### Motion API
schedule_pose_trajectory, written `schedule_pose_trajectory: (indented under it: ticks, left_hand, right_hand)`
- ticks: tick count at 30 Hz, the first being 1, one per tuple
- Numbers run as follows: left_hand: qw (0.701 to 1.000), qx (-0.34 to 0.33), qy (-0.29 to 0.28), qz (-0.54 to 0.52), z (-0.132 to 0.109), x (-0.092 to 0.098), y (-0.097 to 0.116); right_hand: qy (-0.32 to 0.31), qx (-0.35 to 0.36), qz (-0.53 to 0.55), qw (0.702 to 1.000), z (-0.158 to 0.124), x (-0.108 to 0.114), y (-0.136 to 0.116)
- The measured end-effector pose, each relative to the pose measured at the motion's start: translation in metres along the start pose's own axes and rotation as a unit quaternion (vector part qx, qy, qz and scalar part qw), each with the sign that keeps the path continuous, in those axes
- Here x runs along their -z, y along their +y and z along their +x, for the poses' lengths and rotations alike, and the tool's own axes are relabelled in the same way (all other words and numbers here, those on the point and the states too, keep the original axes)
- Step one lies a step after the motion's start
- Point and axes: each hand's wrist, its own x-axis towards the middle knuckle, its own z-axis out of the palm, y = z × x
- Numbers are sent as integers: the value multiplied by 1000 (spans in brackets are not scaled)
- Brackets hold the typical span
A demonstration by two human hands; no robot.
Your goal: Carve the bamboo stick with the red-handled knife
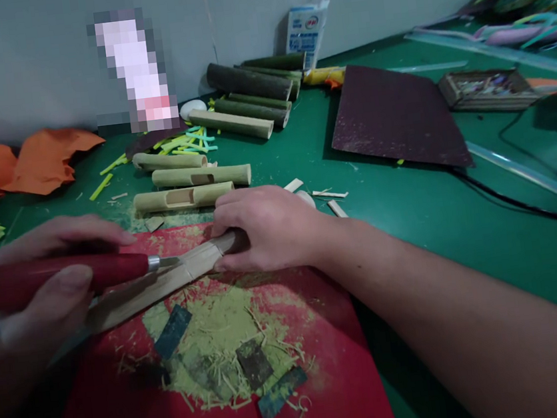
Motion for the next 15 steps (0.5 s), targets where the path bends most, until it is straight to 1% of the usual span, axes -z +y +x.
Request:
schedule_pose_trajectory:
  ticks: [1,2,3,5,9,13,15]
  left_hand:
    - [999,-4,2,34,-3,2,1]
    - [999,-14,13,45,-5,4,1]
    - [998,-32,17,47,-7,5,1]
    - [997,-48,22,47,-9,6,0]
    - [998,-36,34,42,-8,4,-1]
    - [998,-34,31,37,-7,3,-1]
    - [999,-26,19,30,-8,4,-4]
  right_hand:
    - [0,-3,1,1000,0,0,0]
    - [1,-5,3,1000,0,0,-1]
    - [1,-6,4,1000,0,0,-1]
    - [2,-4,4,1000,0,0,-1]
    - [4,2,4,1000,0,0,0]
    - [4,0,1,1000,0,0,0]
    - [4,-3,0,1000,1,0,0]
